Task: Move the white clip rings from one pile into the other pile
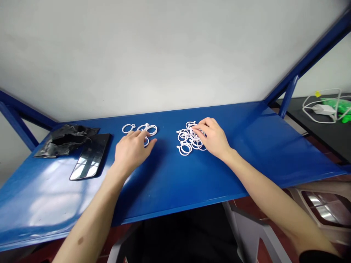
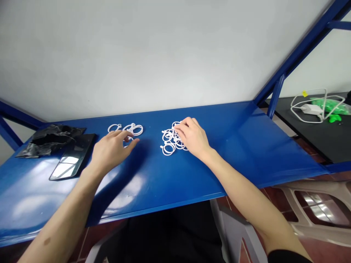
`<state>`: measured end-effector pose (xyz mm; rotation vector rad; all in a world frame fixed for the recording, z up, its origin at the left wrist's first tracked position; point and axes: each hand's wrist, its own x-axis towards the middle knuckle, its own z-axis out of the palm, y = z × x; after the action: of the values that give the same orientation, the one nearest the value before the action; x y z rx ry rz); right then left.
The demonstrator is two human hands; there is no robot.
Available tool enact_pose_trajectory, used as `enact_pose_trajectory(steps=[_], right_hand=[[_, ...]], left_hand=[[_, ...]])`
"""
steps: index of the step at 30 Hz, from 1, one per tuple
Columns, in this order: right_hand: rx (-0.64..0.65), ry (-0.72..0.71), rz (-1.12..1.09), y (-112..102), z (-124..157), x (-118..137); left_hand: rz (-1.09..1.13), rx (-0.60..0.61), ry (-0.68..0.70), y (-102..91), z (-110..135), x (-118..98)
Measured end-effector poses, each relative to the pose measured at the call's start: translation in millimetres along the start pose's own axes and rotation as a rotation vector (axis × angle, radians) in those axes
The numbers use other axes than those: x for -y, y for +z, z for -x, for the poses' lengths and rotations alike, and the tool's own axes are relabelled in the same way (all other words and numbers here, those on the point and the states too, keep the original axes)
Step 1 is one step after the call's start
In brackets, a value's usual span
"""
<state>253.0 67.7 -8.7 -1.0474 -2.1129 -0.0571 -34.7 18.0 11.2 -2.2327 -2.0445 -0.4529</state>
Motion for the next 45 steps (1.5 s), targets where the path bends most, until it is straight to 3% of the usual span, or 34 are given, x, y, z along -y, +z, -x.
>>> enact_pose_trajectory(steps=[3,5,8,11,15,19,25,34,40,45], right_hand=[[0.069,0.062,0.031,-2,0,-19],[0.106,0.073,0.028,-1,0,-23],[0.099,0.075,0.009,0,0,-20],[0.030,0.053,-0.009,-1,-1,-13],[-0.029,-0.023,-0.036,-2,-1,-3],[-0.009,-0.089,-0.100,-1,1,12],[0.104,-0.164,-0.232,3,7,35],[0.255,-0.135,-0.339,7,12,47],[0.306,-0.104,-0.458,9,15,51],[0.262,-0.058,-0.496,13,16,50]], left_hand=[[-0.101,0.195,-0.015,-0.4,-2,16],[-0.104,0.251,0.021,2.4,-2,22],[-0.077,0.190,0.056,5.3,-2,22],[0.012,0.012,0.050,1.3,-2,16],[0.326,-0.151,-0.058,-12.4,-2,5],[0.752,-0.116,-0.181,-20.9,2,-4],[1.236,0.043,-0.171,-12.6,5,-15],[1.484,0.216,-0.142,1.0,11,-32],[1.636,0.173,-0.196,2.6,13,-36],[1.708,0.098,-0.247,9.2,13,-39]])
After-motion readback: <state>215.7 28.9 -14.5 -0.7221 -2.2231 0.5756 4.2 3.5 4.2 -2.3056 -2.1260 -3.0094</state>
